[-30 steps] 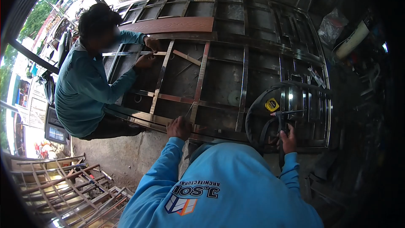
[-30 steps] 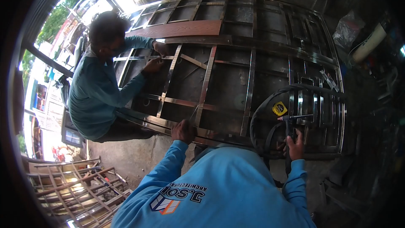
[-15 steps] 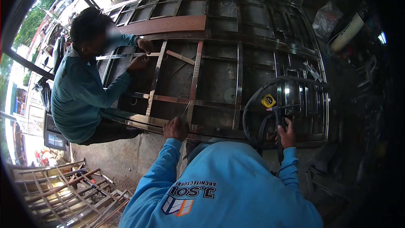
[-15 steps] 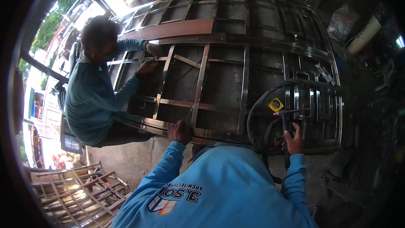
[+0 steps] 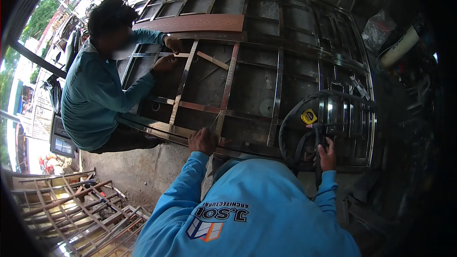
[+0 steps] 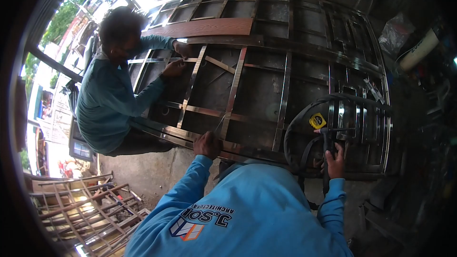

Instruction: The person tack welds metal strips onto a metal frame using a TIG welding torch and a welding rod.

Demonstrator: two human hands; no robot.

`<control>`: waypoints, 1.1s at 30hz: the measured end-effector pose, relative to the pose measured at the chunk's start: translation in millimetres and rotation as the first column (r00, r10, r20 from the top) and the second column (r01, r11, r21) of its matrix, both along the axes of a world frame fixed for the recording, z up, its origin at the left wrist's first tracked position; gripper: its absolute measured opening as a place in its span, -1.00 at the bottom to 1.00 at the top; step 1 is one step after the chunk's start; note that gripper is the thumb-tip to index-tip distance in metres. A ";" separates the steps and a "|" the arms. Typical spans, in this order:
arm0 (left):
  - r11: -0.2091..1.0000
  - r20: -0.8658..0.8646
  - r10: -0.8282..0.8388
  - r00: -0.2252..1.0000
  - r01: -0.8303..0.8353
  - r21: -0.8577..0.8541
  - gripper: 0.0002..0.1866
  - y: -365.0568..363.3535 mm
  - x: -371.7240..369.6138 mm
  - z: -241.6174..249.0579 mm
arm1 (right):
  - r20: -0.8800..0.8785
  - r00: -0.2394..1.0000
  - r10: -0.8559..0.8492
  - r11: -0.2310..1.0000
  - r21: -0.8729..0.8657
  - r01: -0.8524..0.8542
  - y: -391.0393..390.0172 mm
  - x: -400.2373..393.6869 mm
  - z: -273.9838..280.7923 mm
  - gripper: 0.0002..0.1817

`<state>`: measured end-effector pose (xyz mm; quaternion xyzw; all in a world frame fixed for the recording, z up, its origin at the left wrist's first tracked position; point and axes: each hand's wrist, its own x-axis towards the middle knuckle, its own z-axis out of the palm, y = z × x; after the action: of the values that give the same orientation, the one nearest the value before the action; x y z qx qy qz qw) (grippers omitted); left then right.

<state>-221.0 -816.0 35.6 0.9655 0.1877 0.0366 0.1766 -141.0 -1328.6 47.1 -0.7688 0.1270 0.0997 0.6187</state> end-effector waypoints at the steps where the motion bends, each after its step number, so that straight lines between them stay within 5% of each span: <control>1: 1.000 0.004 0.001 1.000 -0.001 -0.001 -0.74 -0.3 -0.1 -0.2 | -0.001 1.000 0.000 1.000 0.003 0.000 0.6 -0.1 1.9 -0.35; 33: 1.000 -0.005 0.016 1.000 -0.016 -0.014 -0.72 -2.1 0.1 4.6 | -0.033 0.999 -0.019 0.999 0.025 0.020 5.0 -1.2 7.4 -0.36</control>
<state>-220.9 -818.1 40.1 0.9628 0.1960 0.0344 0.1827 -142.3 -1323.5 54.5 -0.7579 0.1435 0.1078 0.6271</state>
